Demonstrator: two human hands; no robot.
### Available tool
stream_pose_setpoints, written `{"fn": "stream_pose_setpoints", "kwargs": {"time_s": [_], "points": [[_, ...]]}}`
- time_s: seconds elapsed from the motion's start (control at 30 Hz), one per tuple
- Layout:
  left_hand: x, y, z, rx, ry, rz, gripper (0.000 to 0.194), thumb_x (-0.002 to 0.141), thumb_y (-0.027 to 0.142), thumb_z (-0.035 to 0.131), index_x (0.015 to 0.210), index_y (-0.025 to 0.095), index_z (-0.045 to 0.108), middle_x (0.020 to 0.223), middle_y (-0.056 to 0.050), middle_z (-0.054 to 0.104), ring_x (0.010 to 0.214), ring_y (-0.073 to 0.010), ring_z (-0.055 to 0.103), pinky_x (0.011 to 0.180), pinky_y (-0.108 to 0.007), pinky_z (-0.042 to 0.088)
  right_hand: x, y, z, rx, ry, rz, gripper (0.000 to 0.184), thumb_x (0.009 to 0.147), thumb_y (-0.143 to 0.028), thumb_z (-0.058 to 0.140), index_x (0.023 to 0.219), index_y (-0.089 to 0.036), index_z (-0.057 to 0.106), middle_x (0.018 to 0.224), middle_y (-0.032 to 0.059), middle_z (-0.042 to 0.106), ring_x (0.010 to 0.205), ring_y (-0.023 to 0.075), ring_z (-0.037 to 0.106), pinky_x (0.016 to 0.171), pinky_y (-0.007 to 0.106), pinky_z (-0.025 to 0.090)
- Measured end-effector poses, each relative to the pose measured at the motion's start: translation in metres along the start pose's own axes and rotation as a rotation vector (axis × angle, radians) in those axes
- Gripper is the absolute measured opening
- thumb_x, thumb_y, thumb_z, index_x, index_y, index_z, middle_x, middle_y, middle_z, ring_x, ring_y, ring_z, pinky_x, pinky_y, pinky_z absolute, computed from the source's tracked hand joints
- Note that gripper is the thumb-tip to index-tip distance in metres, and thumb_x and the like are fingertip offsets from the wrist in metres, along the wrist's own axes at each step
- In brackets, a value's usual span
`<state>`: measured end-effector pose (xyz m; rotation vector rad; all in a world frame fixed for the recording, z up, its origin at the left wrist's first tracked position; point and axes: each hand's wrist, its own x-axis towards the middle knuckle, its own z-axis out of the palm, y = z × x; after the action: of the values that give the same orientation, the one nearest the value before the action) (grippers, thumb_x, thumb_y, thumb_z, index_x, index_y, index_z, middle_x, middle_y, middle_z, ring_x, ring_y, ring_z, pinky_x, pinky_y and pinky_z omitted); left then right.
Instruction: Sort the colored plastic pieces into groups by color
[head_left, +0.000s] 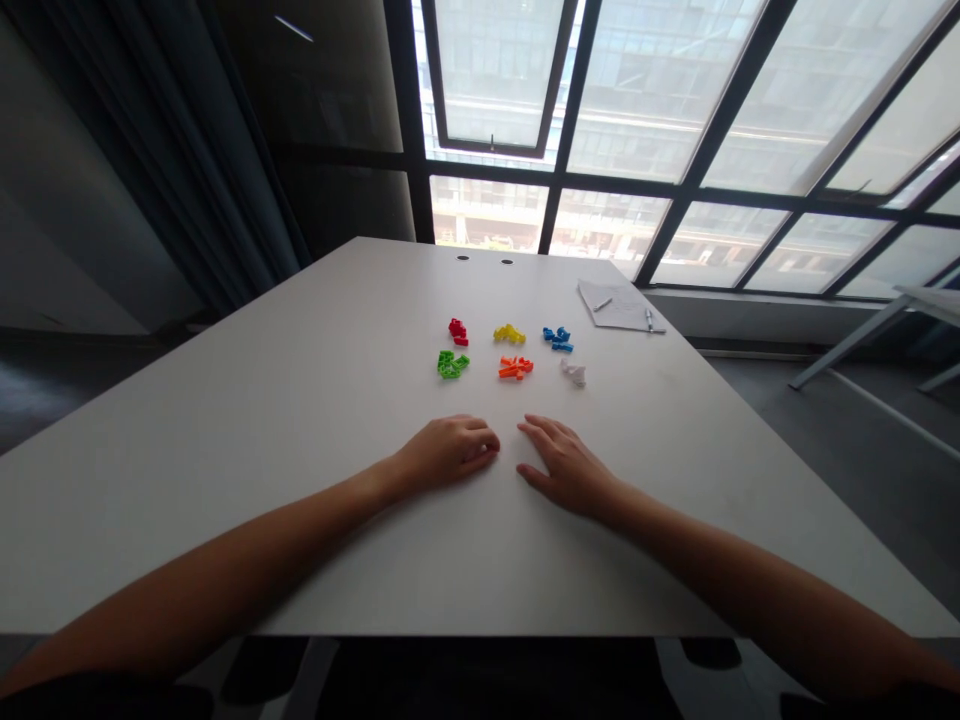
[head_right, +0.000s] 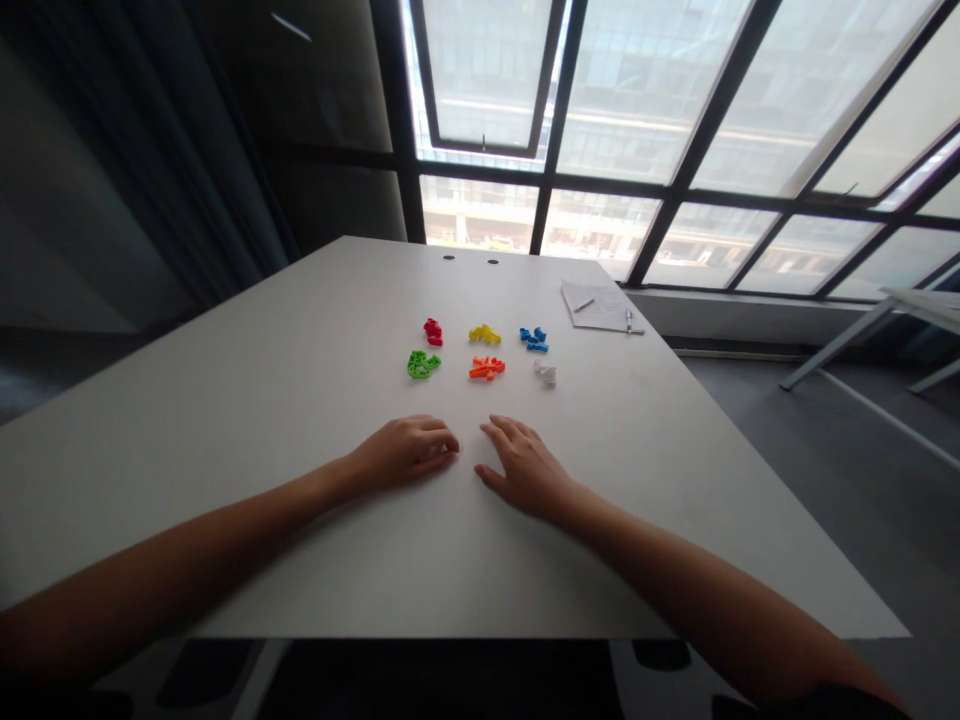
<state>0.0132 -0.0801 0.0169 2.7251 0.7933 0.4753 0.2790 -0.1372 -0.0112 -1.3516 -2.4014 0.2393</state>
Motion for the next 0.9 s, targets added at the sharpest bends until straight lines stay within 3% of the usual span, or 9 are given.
{"fn": "stream_pose_setpoints", "kwargs": {"time_s": [0.13,0.33,0.6,0.77,0.9], "points": [[0.0,-0.005,0.0,0.028,0.038,-0.017,0.024,0.107,0.037,0.055,0.114,0.026,0.075,0.115,-0.007,0.077,0.106,-0.022,0.071,0.094,-0.035,0.054,0.0,0.004,0.002,-0.073,0.052,0.079,0.067,0.099,-0.047,0.068,0.155,-0.014,0.052,0.162,0.027,0.048,0.153,0.0421,0.045,0.124,0.066,0.038],[-0.002,-0.008,-0.003,0.078,0.073,-0.009,0.036,0.107,0.049,0.056,0.131,0.026,0.07,0.135,-0.007,0.074,0.125,-0.0254,0.068,0.109,-0.041,0.052,-0.001,0.001,-0.007,-0.048,0.082,-0.123,0.081,0.098,-0.047,0.069,0.166,-0.016,0.037,0.17,0.0231,0.038,0.161,0.0397,0.03,0.129,0.067,0.03],[-0.005,-0.012,-0.004,0.175,-0.059,0.042,0.09,0.099,0.075,0.054,0.165,0.017,0.041,0.169,-0.017,0.042,0.158,-0.0335,0.039,0.132,-0.049,0.027,0.007,0.0,-0.009,-0.073,0.053,-0.193,0.103,0.096,-0.063,0.066,0.171,-0.007,0.022,0.173,0.0284,0.027,0.164,0.0418,0.017,0.13,0.069,0.024],[-0.019,-0.021,0.008,0.189,-0.215,0.019,0.101,0.1,0.079,0.045,0.171,0.011,0.025,0.174,-0.022,0.026,0.163,-0.0346,0.024,0.134,-0.051,0.016,0.013,0.003,-0.004,-0.03,-0.117,-0.128,0.108,0.095,-0.076,0.058,0.17,-0.005,0.024,0.173,0.0284,0.024,0.164,0.041,0.018,0.131,0.063,0.026],[-0.023,-0.022,0.015,0.207,-0.209,-0.009,0.098,0.102,0.079,0.041,0.171,0.011,0.024,0.174,-0.021,0.023,0.164,-0.0334,0.023,0.134,-0.049,0.014,0.016,0.004,-0.002,-0.065,-0.222,-0.084,0.106,0.097,-0.081,0.046,0.169,-0.004,0.029,0.174,0.0261,0.022,0.164,0.0393,0.016,0.134,0.058,0.02]]}}
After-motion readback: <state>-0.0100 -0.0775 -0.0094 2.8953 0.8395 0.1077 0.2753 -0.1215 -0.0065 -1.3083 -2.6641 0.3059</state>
